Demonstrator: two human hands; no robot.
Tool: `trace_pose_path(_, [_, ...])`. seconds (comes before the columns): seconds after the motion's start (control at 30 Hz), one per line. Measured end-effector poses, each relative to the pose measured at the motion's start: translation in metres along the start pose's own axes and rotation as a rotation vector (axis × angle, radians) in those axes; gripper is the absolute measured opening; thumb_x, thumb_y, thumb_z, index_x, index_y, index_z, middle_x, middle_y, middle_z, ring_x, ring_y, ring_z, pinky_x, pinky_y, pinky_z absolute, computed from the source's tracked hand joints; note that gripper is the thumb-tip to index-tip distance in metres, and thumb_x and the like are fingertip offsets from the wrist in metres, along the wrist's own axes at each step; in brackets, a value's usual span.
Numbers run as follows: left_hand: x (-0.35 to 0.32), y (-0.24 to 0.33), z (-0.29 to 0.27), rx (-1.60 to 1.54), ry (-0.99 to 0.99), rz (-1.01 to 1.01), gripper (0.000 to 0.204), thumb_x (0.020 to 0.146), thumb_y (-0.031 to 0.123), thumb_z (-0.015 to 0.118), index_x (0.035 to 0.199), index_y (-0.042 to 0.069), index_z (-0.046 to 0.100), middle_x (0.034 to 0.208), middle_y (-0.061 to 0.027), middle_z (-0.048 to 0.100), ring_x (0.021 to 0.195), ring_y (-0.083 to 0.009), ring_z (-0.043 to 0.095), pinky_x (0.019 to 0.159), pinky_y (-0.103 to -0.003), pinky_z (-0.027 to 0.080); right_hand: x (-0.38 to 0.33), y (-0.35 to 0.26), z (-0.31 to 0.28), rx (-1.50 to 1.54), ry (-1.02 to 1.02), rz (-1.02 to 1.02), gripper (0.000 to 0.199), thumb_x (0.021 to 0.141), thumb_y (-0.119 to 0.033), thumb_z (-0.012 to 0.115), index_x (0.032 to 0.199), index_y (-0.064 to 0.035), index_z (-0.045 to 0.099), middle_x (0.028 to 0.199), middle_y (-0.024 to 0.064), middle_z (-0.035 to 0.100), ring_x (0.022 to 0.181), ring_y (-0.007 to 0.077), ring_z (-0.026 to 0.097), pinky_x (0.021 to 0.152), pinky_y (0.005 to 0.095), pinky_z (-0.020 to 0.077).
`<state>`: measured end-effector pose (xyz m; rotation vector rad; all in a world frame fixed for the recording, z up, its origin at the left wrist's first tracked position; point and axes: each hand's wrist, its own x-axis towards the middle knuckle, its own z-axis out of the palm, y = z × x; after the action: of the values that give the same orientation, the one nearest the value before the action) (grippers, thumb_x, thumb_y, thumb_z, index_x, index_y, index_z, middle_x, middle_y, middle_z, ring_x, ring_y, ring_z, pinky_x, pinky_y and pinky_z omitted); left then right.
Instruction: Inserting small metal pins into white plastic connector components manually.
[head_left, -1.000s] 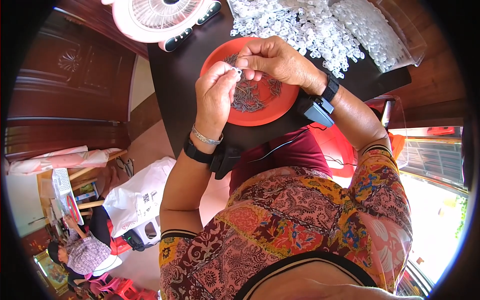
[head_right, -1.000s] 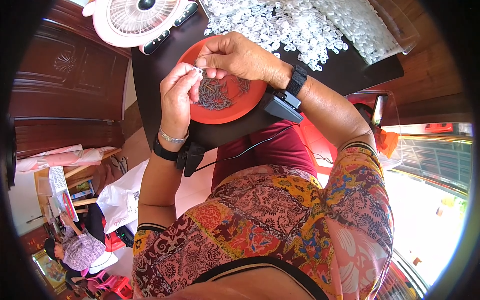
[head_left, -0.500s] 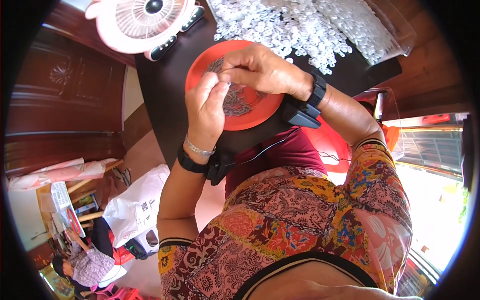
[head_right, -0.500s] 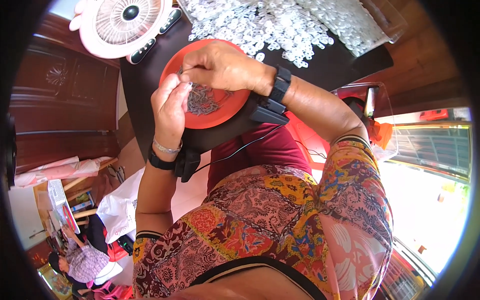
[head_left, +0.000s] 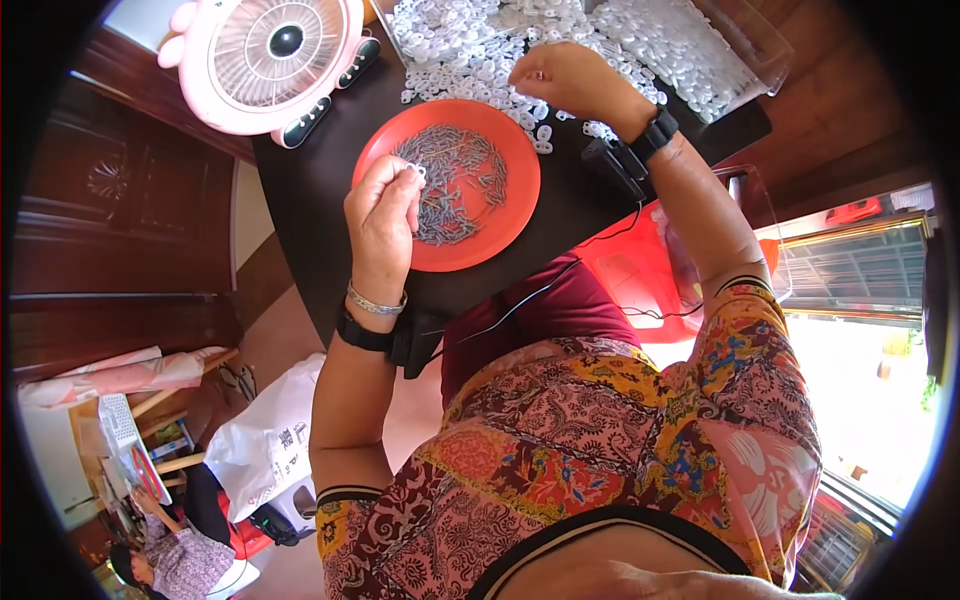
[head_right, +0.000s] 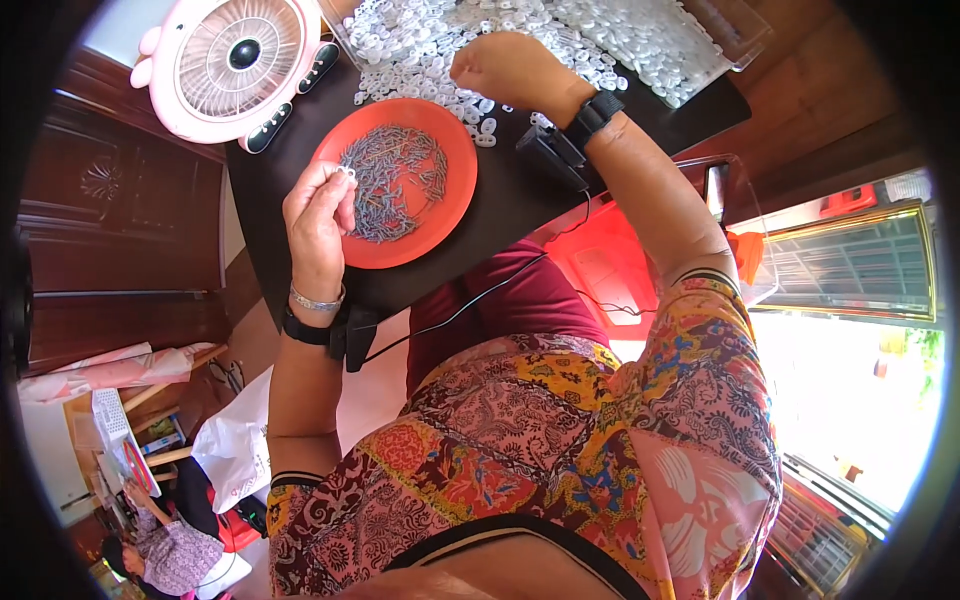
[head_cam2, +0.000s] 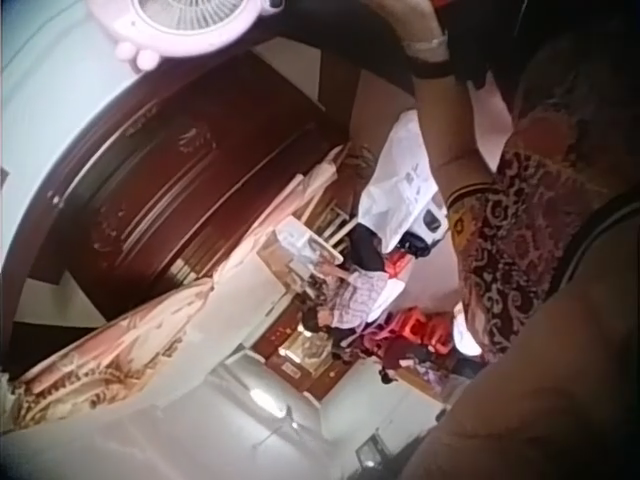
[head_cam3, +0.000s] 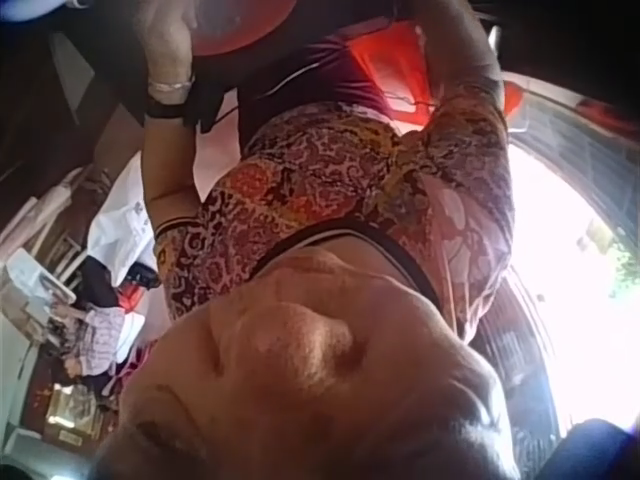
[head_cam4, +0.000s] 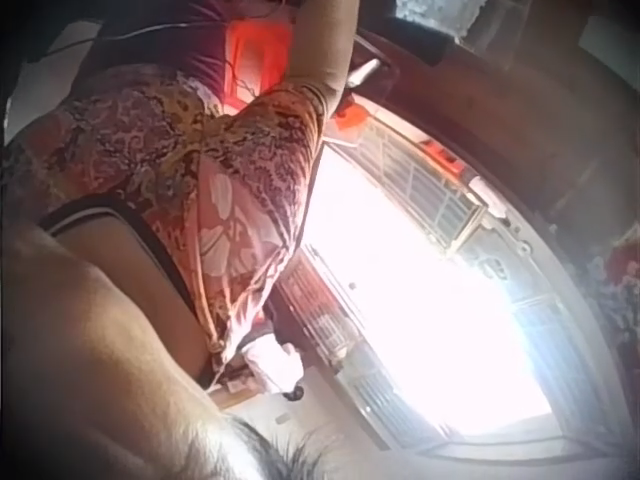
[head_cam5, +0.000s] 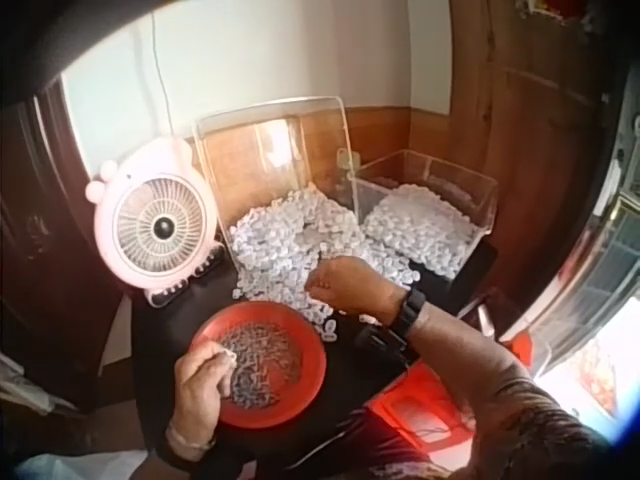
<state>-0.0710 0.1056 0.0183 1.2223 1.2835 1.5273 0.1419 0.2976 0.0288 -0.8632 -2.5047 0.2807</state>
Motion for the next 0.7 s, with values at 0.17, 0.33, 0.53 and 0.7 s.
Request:
trace_pose_path(0.17, [0.001, -0.001, -0.001, -0.012, 0.002, -0.006, 0.016, 0.088, 0.01, 0.051, 0.074, 0.002, 0.053, 0.055, 0.0031, 0.043, 0.047, -0.0037, 0.037, 0.045, -0.019, 0.029, 0.004, 0.009, 0.024, -0.164, -0.054, -0.009, 0.016, 0.076, -0.022, 0.058, 0.082, -0.0109, 0.068, 0.082, 0.0082, 0.066, 0.083, 0.029, 0.063, 0.072, 0.0399, 0.0494])
trace_pose_path(0.33, [0.001, -0.002, -0.002, -0.001, 0.002, -0.012, 0.017, 0.088, 0.01, 0.052, 0.074, 0.002, 0.053, 0.056, 0.0032, 0.043, 0.048, -0.0036, 0.037, 0.045, -0.019, 0.029, 0.02, 0.007, 0.013, -0.104, -0.219, 0.04, 0.014, 0.07, -0.023, 0.061, 0.075, -0.0096, 0.063, 0.075, 0.0093, 0.064, 0.078, 0.0308, 0.062, 0.067, 0.0414, 0.0477])
trace_pose_path(0.53, [0.001, -0.001, -0.002, -0.003, 0.01, -0.007, 0.017, 0.089, 0.01, 0.051, 0.073, 0.002, 0.053, 0.056, 0.0028, 0.044, 0.049, -0.0036, 0.038, 0.045, -0.02, 0.029, 0.023, 0.006, 0.009, -0.062, -0.316, 0.023, 0.014, 0.065, -0.02, 0.067, 0.07, -0.0087, 0.06, 0.07, 0.0099, 0.062, 0.071, 0.031, 0.061, 0.06, 0.0402, 0.0453])
trace_pose_path(0.7, [0.001, 0.0, -0.003, -0.011, 0.003, 0.018, 0.017, 0.089, 0.011, 0.051, 0.075, 0.001, 0.053, 0.057, 0.0024, 0.044, 0.049, -0.0037, 0.038, 0.045, -0.02, 0.03, 0.023, 0.008, 0.002, 0.377, -0.236, 0.152, 0.011, 0.079, -0.015, 0.065, 0.087, -0.0072, 0.064, 0.071, 0.0031, 0.06, 0.067, 0.0106, 0.058, 0.061, 0.0241, 0.0461])
